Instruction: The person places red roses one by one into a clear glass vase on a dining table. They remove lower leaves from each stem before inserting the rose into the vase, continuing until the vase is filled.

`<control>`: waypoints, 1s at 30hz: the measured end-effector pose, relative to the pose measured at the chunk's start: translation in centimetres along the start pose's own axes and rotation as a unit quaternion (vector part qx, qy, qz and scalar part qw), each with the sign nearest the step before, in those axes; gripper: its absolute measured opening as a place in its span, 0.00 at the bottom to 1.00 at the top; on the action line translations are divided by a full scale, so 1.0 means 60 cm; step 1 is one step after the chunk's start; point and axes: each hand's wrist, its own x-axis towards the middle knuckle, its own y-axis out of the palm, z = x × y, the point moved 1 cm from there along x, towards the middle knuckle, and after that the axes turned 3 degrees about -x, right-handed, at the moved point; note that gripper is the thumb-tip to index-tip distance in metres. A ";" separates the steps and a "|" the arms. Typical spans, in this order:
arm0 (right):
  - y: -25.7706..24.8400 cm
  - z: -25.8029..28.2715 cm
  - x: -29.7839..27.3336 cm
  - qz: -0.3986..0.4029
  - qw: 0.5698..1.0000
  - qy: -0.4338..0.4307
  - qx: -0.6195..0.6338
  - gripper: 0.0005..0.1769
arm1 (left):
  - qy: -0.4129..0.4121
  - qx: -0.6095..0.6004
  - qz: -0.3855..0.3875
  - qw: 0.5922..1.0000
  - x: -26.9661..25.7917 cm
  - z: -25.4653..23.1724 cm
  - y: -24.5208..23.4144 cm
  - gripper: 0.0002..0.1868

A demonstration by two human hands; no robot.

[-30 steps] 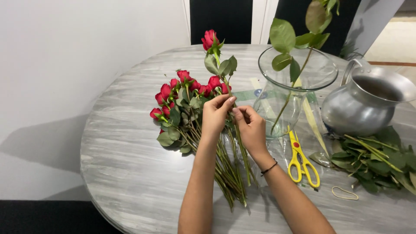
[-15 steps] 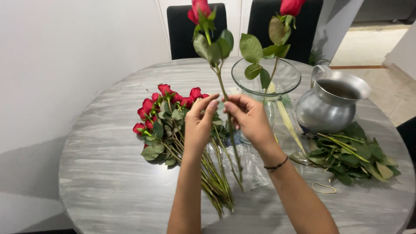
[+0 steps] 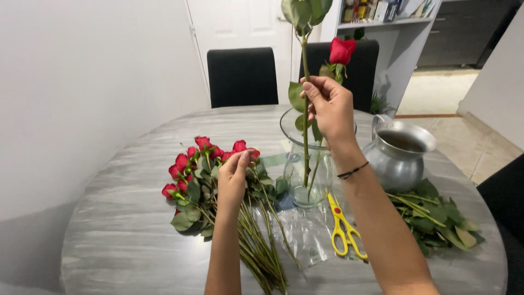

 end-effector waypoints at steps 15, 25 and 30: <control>-0.072 0.011 0.123 -0.118 0.991 -0.064 -0.005 0.09 | -0.040 0.016 0.001 0.999 0.008 0.015 -0.016 0.15; -0.098 -0.002 0.081 -0.106 0.990 -0.081 -0.046 0.09 | -0.074 0.011 0.010 0.997 0.006 0.011 -0.010 0.17; -0.096 -0.019 0.042 -0.059 0.995 -0.040 -0.075 0.09 | -0.067 0.008 0.015 0.998 0.005 0.016 -0.009 0.16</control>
